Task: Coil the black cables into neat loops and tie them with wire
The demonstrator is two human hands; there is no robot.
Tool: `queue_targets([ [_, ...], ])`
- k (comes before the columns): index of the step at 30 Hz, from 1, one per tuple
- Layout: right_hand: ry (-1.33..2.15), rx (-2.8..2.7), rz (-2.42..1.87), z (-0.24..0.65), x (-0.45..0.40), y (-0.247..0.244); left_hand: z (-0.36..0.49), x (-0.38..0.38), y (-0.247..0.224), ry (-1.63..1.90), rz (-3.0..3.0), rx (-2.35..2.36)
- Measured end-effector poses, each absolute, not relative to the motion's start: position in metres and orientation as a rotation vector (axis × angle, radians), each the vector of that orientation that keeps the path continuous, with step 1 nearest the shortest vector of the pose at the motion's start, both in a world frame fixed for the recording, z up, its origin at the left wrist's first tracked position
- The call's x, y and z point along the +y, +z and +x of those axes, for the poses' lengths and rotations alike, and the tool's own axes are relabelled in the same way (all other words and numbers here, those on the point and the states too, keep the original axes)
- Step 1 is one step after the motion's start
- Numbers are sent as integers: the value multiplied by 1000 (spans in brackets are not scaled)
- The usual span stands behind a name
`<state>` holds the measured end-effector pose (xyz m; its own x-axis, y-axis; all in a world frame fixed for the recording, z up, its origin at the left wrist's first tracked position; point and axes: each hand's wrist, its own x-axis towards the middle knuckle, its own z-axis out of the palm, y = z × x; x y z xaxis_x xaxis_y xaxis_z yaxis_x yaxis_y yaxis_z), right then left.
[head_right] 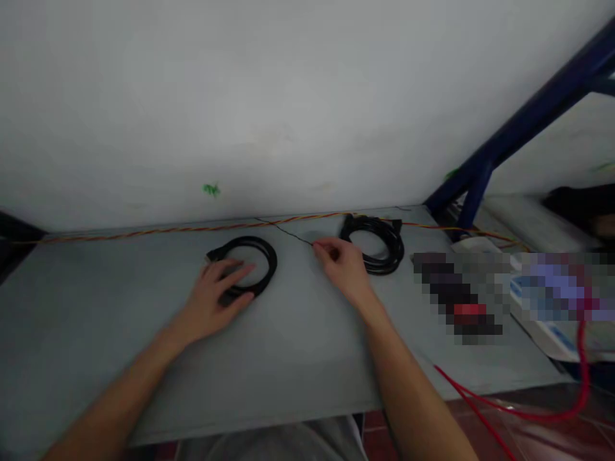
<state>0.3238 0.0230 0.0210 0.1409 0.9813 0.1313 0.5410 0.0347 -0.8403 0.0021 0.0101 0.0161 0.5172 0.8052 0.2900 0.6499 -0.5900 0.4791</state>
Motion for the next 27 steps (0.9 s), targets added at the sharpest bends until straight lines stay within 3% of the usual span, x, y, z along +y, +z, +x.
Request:
queue_targets([
  [17,341,-1393,-1664,317,37,-9,-3,-1,47,252,2304,627],
  [24,113,-1502,-1691,308,43,-13,-3,3,44,380,2371,717],
  [27,224,-1589,-1608,306,36,-5,-2,5,38,511,2374,799],
])
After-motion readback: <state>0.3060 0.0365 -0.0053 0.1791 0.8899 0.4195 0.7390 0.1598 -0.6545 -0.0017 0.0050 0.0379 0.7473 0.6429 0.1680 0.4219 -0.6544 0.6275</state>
